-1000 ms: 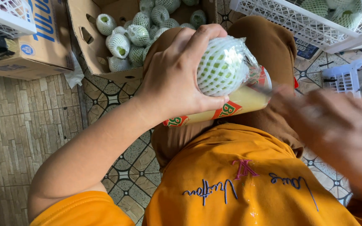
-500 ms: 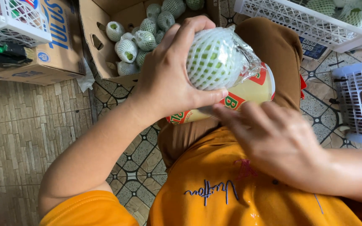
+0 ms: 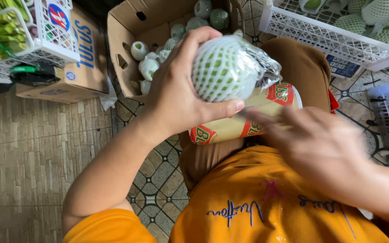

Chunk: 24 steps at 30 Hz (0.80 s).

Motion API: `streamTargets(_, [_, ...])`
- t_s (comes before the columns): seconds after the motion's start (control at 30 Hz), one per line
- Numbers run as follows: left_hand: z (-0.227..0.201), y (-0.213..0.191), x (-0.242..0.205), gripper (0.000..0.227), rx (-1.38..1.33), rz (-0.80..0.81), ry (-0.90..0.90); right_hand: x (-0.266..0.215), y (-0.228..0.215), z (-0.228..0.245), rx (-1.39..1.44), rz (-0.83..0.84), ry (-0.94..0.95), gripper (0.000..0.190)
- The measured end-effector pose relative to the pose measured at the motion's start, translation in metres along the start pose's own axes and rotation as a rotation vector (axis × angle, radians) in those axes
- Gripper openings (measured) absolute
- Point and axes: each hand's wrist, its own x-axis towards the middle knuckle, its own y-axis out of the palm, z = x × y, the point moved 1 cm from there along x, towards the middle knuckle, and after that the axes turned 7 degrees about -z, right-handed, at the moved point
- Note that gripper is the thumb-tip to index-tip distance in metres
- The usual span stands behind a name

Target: The person sits on the floor and wraps individual green fruits in white foam netting and plastic wrap. They repeatedly pick up a fruit, wrap it, and place it into a cardboard box.

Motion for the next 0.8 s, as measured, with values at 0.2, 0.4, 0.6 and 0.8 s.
streamTargets(0.2, [-0.009, -0.033, 0.005, 0.079, -0.305, -0.107, -0.129, -0.074, 0.035, -0.071, 0.311, -0.164, 0.486, 0.039])
streamTargets(0.4, [0.007, -0.013, 0.020, 0.085, -0.820, -0.092, -0.384, -0.053, 0.049, -0.097, 1.076, -0.304, 0.952, 0.028])
streamTargets(0.6, [0.049, 0.081, 0.014, 0.086, -1.040, -0.036, -0.853, 0.065, 0.044, -0.052, 0.987, -0.649, 0.371, 0.107])
streamTargets(0.8, [0.080, 0.105, 0.029, 0.075, -1.179, -0.074, -0.966, 0.102, 0.108, -0.056, 0.843, -0.367, 0.559, 0.082])
